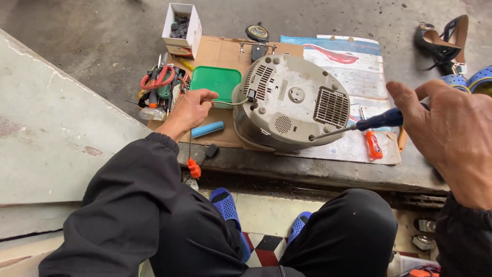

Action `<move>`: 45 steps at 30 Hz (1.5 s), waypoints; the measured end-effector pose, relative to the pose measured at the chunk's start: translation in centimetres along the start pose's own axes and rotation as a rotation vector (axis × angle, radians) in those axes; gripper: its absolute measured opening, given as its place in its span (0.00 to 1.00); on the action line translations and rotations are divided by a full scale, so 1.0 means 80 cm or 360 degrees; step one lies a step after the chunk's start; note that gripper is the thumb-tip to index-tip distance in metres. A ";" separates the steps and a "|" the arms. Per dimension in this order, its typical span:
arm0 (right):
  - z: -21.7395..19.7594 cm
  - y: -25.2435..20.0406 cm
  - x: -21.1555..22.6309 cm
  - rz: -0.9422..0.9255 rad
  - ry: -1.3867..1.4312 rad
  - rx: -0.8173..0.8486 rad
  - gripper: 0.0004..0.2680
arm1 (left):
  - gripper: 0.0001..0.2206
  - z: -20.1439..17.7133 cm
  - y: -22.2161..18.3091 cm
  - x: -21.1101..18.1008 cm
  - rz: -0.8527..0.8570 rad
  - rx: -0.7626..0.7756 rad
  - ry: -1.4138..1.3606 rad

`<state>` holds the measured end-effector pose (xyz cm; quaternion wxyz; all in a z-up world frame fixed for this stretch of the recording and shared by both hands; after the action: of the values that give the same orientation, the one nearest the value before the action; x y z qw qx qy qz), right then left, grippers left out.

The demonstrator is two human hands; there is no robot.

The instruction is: Disassembling a rice cooker by removing screws from its base using a manual screwdriver.

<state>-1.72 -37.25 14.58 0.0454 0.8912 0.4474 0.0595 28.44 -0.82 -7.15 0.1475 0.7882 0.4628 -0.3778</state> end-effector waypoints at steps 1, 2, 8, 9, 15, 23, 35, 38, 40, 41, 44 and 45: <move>-0.004 -0.005 -0.001 -0.0075 0.0023 -0.0106 0.24 | 0.18 0.000 0.001 -0.005 0.0052 -0.0066 0.0144; -0.009 -0.011 0.000 -0.0145 0.0052 -0.0217 0.23 | 0.20 -0.003 0.003 -0.011 0.0108 -0.0135 0.0293; 0.000 -0.014 0.008 -0.0223 -0.0199 -0.0056 0.22 | 0.25 0.044 -0.001 -0.042 0.0057 0.0110 0.0858; -0.011 -0.014 0.012 -0.0202 -0.0206 -0.0055 0.22 | 0.25 0.051 -0.007 -0.081 0.0076 0.0123 0.0857; -0.021 -0.012 0.025 -0.0260 0.0541 0.0270 0.11 | 0.25 0.139 -0.056 -0.320 0.1031 0.0192 0.0004; -0.011 -0.015 0.034 -0.0549 0.0732 0.0495 0.05 | 0.29 0.194 -0.107 -0.384 0.1141 0.0099 -0.0301; -0.025 -0.021 0.017 -0.0302 -0.0187 -0.0122 0.26 | 0.20 0.182 -0.110 -0.387 0.1061 -0.0728 -0.0102; -0.026 -0.025 0.031 -0.0263 0.0419 0.0061 0.14 | 0.19 0.172 -0.118 -0.387 0.0996 -0.0728 -0.0159; -0.031 -0.021 0.037 -0.0257 0.0498 0.0201 0.11 | 0.20 0.176 -0.111 -0.386 0.1020 -0.0541 -0.0104; -0.029 -0.020 0.040 -0.0243 0.0574 0.0338 0.11 | 0.25 0.185 -0.107 -0.388 0.1049 -0.0349 -0.0053; -0.012 -0.011 0.027 -0.0421 0.0413 0.0481 0.12 | 0.18 0.180 -0.110 -0.389 0.1152 -0.0261 -0.0006; -0.013 -0.013 0.030 -0.0422 0.0412 0.0480 0.12 | 0.18 0.182 -0.112 -0.389 0.1152 -0.0263 -0.0006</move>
<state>-1.23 -34.68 15.61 -0.1384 0.8063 0.5665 0.0992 5.30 -23.80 6.95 0.3357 0.8855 0.1827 -0.2640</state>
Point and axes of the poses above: each hand's wrist, its own y-axis towards the middle knuckle, its own z-axis out of the palm, x = y × z, the point moved 9 cm from there along y, towards the middle knuckle, and after that the axes turned 8 degrees about y, right-handed, at the moved point
